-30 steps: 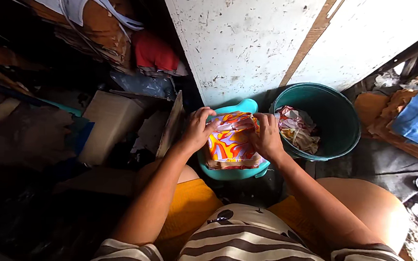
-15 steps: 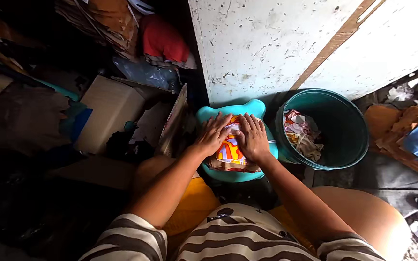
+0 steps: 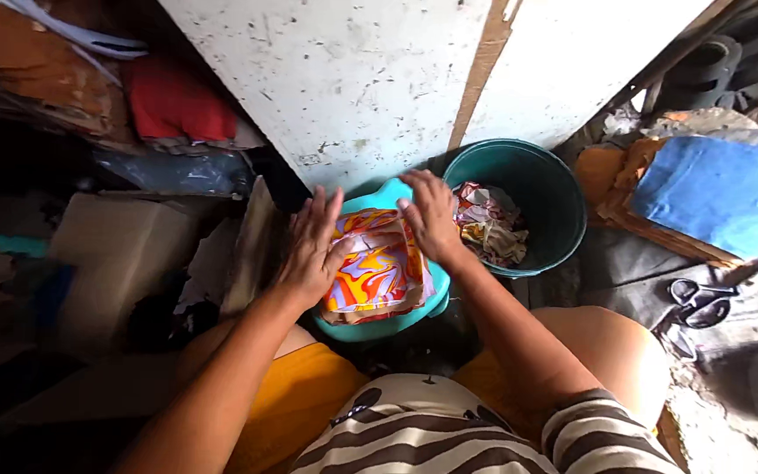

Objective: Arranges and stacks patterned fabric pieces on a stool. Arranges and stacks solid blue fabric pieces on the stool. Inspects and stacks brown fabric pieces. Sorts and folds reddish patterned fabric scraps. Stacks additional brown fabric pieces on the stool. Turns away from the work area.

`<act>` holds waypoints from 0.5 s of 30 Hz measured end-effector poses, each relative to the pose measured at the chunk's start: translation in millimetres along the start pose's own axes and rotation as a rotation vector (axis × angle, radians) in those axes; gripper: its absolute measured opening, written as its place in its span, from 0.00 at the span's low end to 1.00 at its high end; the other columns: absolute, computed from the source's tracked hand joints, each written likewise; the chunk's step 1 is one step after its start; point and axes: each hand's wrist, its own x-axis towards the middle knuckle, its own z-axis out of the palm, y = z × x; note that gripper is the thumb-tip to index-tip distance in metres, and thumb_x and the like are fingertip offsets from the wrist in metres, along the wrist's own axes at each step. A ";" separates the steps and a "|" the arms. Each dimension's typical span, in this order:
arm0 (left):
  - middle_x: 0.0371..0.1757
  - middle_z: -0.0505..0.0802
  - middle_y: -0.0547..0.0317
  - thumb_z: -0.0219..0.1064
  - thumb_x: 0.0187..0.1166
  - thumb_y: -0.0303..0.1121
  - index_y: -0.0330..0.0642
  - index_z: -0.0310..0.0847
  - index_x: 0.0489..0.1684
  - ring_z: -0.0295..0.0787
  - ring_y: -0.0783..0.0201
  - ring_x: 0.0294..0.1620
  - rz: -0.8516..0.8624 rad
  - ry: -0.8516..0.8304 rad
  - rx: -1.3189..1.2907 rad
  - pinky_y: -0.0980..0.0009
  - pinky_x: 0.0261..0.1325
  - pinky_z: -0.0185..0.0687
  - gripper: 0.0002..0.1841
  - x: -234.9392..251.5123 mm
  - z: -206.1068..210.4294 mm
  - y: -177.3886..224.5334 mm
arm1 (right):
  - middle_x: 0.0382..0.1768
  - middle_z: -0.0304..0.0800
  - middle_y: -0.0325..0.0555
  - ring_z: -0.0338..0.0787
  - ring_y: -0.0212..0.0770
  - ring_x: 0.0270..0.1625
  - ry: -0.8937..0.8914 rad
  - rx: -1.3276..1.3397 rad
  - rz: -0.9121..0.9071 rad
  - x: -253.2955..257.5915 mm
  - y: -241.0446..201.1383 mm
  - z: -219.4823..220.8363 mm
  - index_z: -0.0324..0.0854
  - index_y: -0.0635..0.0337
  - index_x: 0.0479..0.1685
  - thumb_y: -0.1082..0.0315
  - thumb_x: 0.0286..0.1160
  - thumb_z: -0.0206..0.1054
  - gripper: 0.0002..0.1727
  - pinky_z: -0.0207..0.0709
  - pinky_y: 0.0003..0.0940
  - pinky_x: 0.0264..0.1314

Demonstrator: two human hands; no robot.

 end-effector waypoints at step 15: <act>0.92 0.65 0.51 0.39 0.88 0.65 0.59 0.68 0.88 0.51 0.42 0.94 0.181 -0.234 0.295 0.33 0.90 0.41 0.35 13.1 61.4 3.2 | 0.69 0.83 0.71 0.78 0.71 0.76 -0.890 -0.383 0.739 -27.3 228.6 -14.5 0.85 0.67 0.66 0.62 0.84 0.64 0.20 0.65 0.75 0.76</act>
